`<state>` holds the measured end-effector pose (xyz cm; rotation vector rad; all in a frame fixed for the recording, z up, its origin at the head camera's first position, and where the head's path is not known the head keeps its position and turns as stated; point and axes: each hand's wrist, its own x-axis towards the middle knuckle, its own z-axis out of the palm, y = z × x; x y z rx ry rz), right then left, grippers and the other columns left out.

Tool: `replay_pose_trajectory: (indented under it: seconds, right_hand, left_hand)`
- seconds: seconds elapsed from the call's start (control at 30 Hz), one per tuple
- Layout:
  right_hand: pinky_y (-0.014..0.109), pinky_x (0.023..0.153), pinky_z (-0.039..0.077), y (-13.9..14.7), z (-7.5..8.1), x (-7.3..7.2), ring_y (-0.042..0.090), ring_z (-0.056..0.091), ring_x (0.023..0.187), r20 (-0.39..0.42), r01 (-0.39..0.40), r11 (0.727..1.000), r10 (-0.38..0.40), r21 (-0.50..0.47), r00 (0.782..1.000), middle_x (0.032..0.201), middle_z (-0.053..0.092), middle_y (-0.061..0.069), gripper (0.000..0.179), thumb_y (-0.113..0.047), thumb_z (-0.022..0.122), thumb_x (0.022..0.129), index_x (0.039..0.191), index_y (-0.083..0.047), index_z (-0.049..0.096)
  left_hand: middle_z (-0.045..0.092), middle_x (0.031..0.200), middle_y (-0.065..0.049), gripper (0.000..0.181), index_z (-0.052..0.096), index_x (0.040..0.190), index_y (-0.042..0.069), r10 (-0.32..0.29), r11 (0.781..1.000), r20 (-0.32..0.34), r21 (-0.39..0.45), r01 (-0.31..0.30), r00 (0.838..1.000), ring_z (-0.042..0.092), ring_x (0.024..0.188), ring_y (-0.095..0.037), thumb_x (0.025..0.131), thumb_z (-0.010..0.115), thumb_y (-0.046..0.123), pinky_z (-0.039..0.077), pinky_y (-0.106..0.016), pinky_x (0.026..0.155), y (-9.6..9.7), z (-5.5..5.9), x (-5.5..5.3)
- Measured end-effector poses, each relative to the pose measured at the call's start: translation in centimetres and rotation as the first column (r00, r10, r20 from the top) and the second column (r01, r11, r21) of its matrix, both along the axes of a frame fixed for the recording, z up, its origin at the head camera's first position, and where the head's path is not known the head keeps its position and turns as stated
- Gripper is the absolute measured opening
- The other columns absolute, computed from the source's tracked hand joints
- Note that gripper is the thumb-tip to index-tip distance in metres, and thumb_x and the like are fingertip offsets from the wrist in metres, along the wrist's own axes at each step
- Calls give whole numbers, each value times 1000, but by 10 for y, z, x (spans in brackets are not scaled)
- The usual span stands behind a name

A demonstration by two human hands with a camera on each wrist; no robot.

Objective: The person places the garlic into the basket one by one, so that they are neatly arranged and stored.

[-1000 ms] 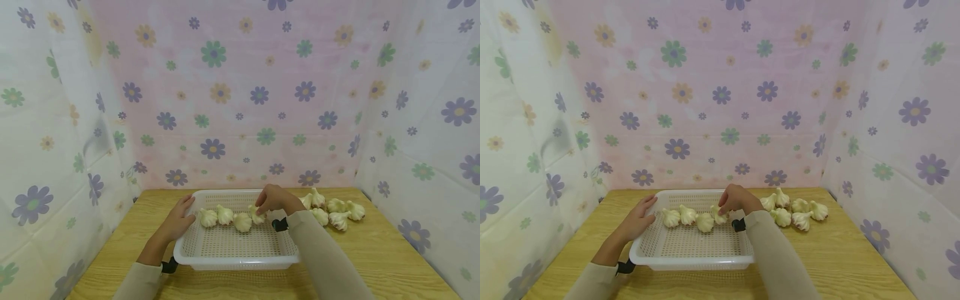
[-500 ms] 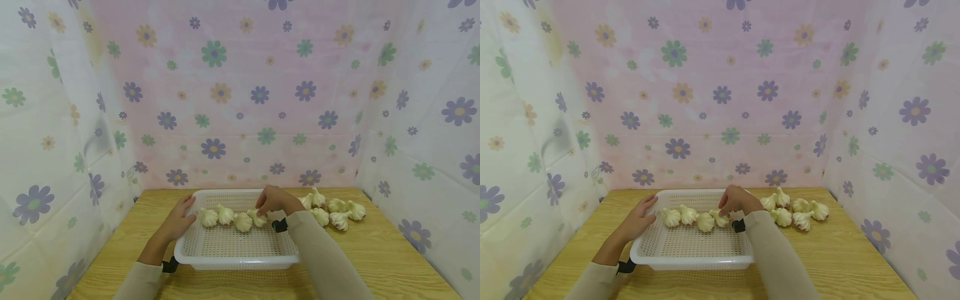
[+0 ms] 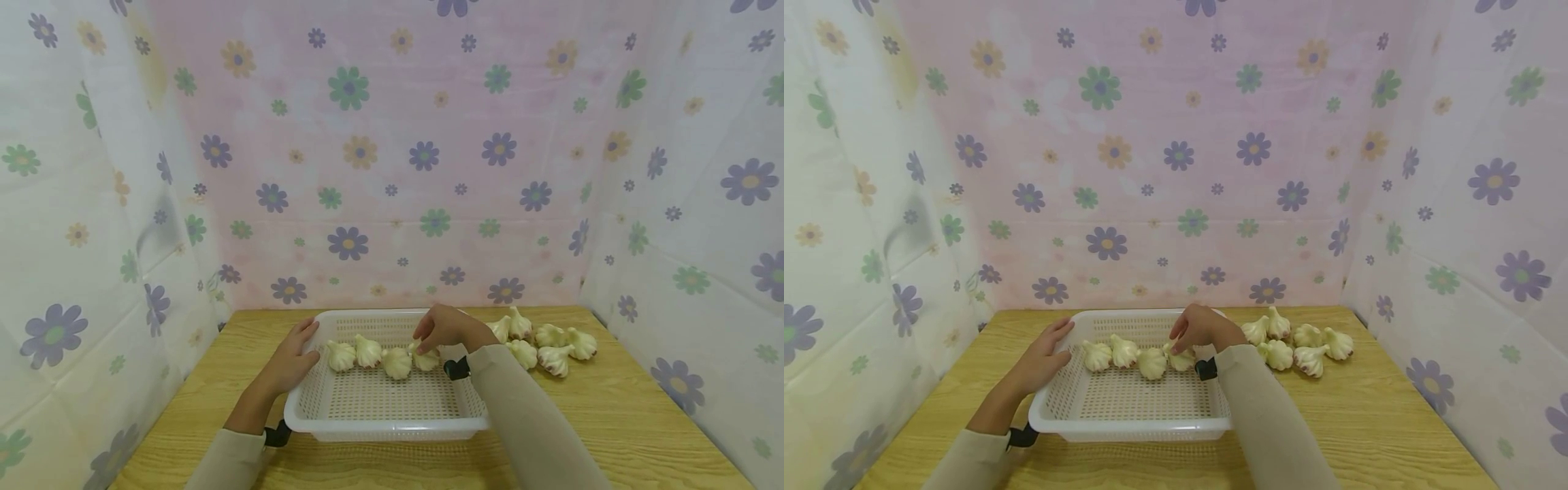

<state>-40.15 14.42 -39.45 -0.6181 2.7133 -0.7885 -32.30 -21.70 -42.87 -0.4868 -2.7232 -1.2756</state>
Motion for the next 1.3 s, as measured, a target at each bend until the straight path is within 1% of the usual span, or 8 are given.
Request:
replay_pose_trajectory:
  seconds: [0.4, 0.53, 0.73, 0.9, 1.03, 1.13, 1.23, 1.3]
  right_hand:
    - [43, 91, 58, 3, -3, -1, 15, 70, 99, -4, -37, 999, 37, -33, 999, 105, 77, -5, 34, -25, 91, 79, 110, -16, 81]
    - [43, 92, 58, 7, -1, -2, 17, 70, 101, 3, -67, 995, 67, -78, 998, 110, 78, 2, 38, -22, 90, 79, 114, -11, 80]
    - [44, 94, 58, 12, 5, -3, 23, 70, 109, -1, -114, 981, 115, -160, 993, 123, 74, 14, 46, -22, 88, 81, 122, -6, 76]
    - [43, 93, 59, 19, 13, -2, 27, 71, 113, -33, -136, 976, 132, -170, 991, 129, 72, 15, 48, -25, 87, 84, 126, -6, 74]
    - [45, 95, 58, 27, 21, 2, 34, 69, 118, -50, -149, 969, 142, -197, 989, 133, 69, 19, 50, -24, 85, 85, 129, -4, 72]
    - [47, 97, 57, 33, 27, 6, 37, 68, 120, -62, -159, 962, 148, -224, 987, 134, 68, 20, 48, -25, 84, 87, 129, -6, 72]
    - [48, 98, 57, 39, 30, 10, 36, 68, 121, -87, -161, 959, 144, -234, 986, 133, 69, 18, 47, -29, 83, 88, 129, -10, 72]
    - [49, 100, 56, 45, 32, 14, 36, 67, 122, -99, -154, 958, 134, -242, 986, 133, 69, 18, 47, -30, 82, 88, 130, -11, 72]
  left_hand:
    - [16, 171, -19, 69, 27, 161, -3, 8, 1000, 19, 14, -8, 1000, 27, 153, -48, 98, 51, 10, 39, -63, 114, 1, -1, -1]
    - [16, 172, -18, 69, 28, 161, -3, 6, 1000, 24, 16, -6, 1000, 27, 153, -48, 98, 52, 10, 39, -64, 114, 1, -3, -2]
    - [16, 172, -19, 69, 27, 161, -3, 7, 1000, 19, 17, -7, 1000, 27, 153, -49, 98, 52, 9, 39, -64, 113, 1, -3, -2]
    - [15, 171, -20, 69, 27, 161, -5, 2, 1000, 20, 20, -2, 1000, 27, 152, -50, 98, 51, 9, 40, -64, 113, 1, -2, -1]
    - [15, 171, -21, 69, 27, 161, -5, 0, 1000, 16, 16, 0, 1000, 27, 152, -50, 98, 51, 9, 39, -65, 113, 0, -2, -1]
    - [16, 171, -20, 69, 27, 161, -5, 6, 1000, 15, 20, -6, 1000, 27, 153, -49, 98, 52, 9, 39, -65, 113, 0, -2, -2]
    - [16, 171, -21, 69, 27, 161, -6, 4, 1000, 10, 24, -5, 1000, 27, 152, -50, 97, 52, 9, 38, -65, 113, 0, -2, -1]
    - [15, 171, -21, 70, 27, 161, -5, 1, 999, 21, 35, -2, 1000, 27, 153, -50, 97, 52, 9, 38, -64, 113, 1, -2, -1]
